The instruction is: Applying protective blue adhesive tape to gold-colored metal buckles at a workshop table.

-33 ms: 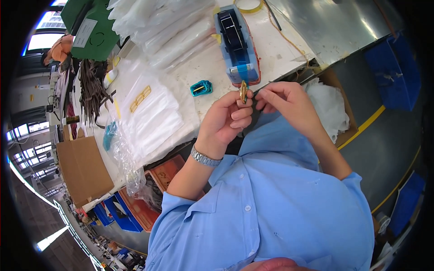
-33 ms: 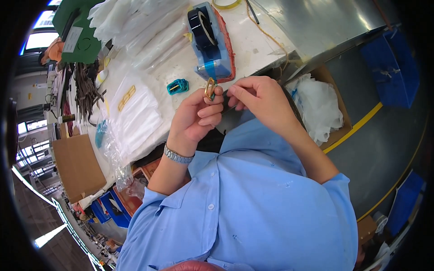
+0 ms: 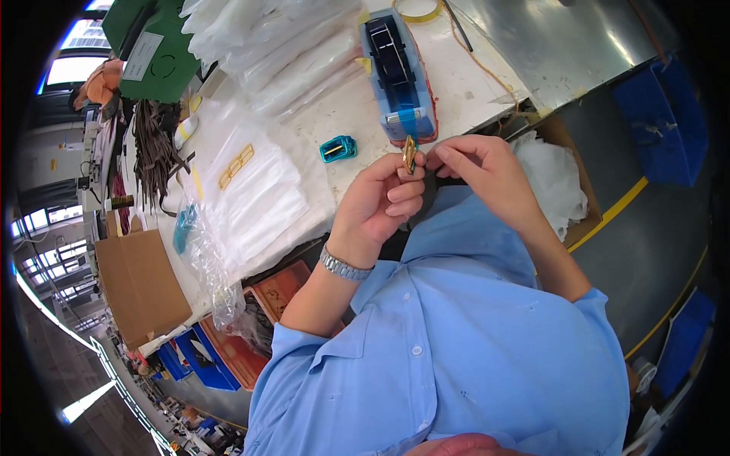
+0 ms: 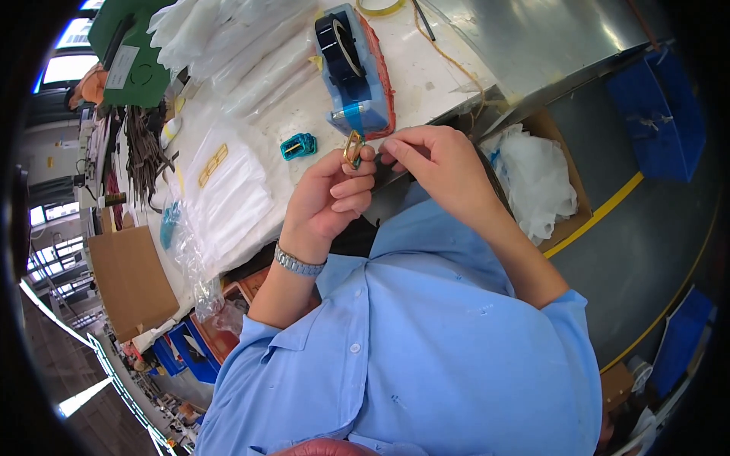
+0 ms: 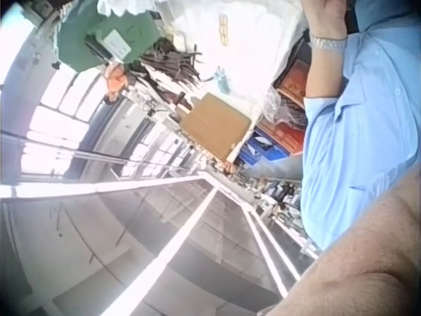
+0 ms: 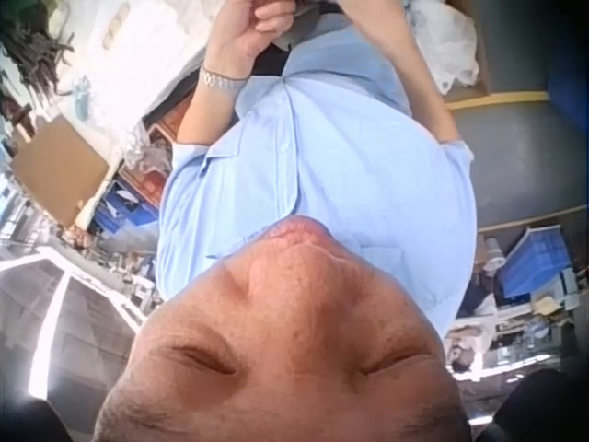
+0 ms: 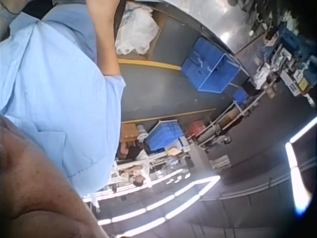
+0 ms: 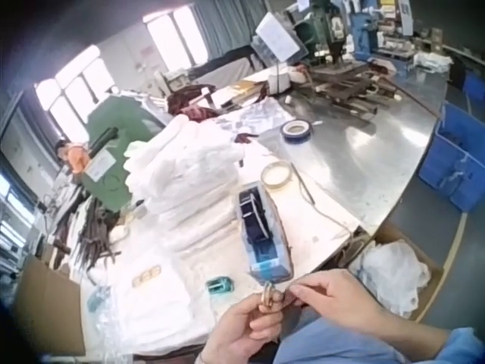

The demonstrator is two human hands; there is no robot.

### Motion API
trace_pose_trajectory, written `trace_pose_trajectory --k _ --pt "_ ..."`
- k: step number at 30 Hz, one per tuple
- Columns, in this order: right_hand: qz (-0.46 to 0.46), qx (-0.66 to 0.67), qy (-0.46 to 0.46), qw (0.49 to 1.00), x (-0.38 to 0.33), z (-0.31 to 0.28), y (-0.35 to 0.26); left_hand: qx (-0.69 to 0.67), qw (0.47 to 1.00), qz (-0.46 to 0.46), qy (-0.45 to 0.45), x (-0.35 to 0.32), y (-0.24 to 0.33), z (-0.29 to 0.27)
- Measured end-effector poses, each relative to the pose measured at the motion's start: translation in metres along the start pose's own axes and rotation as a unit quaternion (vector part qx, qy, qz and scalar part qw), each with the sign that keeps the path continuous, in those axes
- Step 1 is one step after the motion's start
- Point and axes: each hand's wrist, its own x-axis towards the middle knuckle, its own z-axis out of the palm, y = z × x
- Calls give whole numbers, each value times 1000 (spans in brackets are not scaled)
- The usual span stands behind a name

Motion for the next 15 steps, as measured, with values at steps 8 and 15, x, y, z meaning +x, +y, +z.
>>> trace_pose_trajectory --k 8,15 --pt "68 326 -47 942 22 19 11 -85 995 -45 7 0 6 11" --pt "111 482 -96 864 27 28 18 -147 987 -59 36 -3 6 18"
